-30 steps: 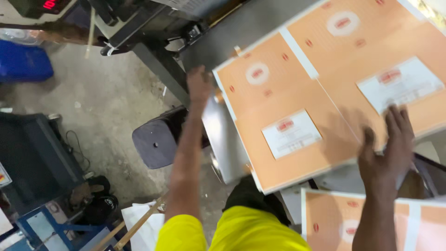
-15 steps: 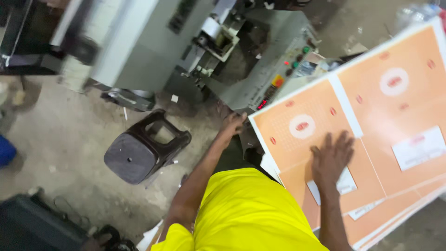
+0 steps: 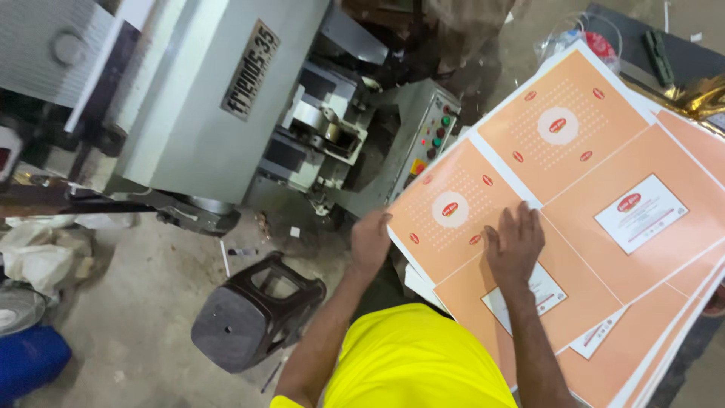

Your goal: The person repeatedly picks up printed cardboard sheets and feeds them into a laminating machine. After each sheet passes through, they retrieve it and place it on a growing stack to the right.

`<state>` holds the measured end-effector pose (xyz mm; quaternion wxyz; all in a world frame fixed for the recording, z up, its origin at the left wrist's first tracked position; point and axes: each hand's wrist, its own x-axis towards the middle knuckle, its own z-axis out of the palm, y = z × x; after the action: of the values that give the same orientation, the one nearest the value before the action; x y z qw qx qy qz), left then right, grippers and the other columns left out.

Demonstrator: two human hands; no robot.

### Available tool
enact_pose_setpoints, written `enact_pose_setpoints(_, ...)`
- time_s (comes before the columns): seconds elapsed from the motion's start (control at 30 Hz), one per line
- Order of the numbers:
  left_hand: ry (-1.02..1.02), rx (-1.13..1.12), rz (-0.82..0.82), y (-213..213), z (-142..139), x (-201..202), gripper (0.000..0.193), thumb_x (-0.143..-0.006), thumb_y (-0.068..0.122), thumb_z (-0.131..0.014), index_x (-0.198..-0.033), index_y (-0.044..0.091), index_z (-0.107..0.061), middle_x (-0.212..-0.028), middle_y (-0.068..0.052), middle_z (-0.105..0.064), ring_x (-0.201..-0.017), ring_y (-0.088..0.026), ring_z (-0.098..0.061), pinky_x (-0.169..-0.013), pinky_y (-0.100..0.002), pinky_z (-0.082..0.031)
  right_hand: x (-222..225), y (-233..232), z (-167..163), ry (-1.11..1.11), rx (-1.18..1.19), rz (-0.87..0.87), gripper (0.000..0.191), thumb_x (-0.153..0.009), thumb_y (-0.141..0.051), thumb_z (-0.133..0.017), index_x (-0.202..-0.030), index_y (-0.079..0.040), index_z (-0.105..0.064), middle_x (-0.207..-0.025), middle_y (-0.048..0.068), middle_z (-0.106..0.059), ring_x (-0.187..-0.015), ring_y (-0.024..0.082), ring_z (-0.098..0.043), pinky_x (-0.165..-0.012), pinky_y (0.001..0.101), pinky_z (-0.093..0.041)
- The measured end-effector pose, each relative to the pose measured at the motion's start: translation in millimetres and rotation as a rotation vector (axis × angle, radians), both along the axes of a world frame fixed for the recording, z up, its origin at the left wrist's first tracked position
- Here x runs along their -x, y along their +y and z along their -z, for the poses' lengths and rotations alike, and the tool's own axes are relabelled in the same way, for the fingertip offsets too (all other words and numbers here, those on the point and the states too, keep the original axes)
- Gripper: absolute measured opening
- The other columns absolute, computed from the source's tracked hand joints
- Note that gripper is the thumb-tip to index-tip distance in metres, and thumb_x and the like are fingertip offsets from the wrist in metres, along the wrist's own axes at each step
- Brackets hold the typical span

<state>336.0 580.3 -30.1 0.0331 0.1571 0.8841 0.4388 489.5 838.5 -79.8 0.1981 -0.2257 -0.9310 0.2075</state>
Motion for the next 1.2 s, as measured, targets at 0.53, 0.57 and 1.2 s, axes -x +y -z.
enact_pose_setpoints(0.53, -0.040, -0.496, -0.176, -60, -177, 148, 0.015, -0.098, 0.005, -0.067, -0.110, -0.001, -0.075, -0.101, -0.014, -0.080, -0.085, -0.013, -0.075, -0.073, -0.025, -0.058, 300, 22, -168, 0.350, 0.014, -0.059, 0.065, -0.127, -0.046, -0.049, -0.166, 0.001, -0.027, -0.166, 0.033, -0.025, -0.154, 0.052, -0.027, -0.130, 0.0621, -0.022)
enact_pose_setpoints(0.57, -0.043, -0.526, -0.199, -69, -172, 159, 0.016, -0.099, 0.005, -0.067, -0.112, 0.000, -0.075, -0.102, -0.013, -0.080, -0.087, -0.011, -0.075, -0.075, -0.025, -0.058, 317, 13, -174, 0.334, 0.041, -0.050, 0.067, -0.125, -0.051, -0.049, -0.166, 0.000, -0.031, -0.165, 0.031, -0.031, -0.151, 0.050, -0.033, -0.128, 0.0599, -0.027)
enact_pose_setpoints(1.2, 0.380, 0.224, -1.463, -607, -95, 404, 0.020, -0.093, -0.002, -0.057, -0.106, -0.003, -0.071, -0.114, -0.019, -0.072, -0.099, -0.023, -0.065, -0.083, -0.035, -0.051, 232, -12, 46, -0.256, -0.112, 0.037, 0.069, -0.120, -0.050, -0.038, -0.169, -0.003, -0.030, -0.176, 0.032, -0.009, -0.162, 0.057, -0.008, -0.125, 0.0769, -0.007)
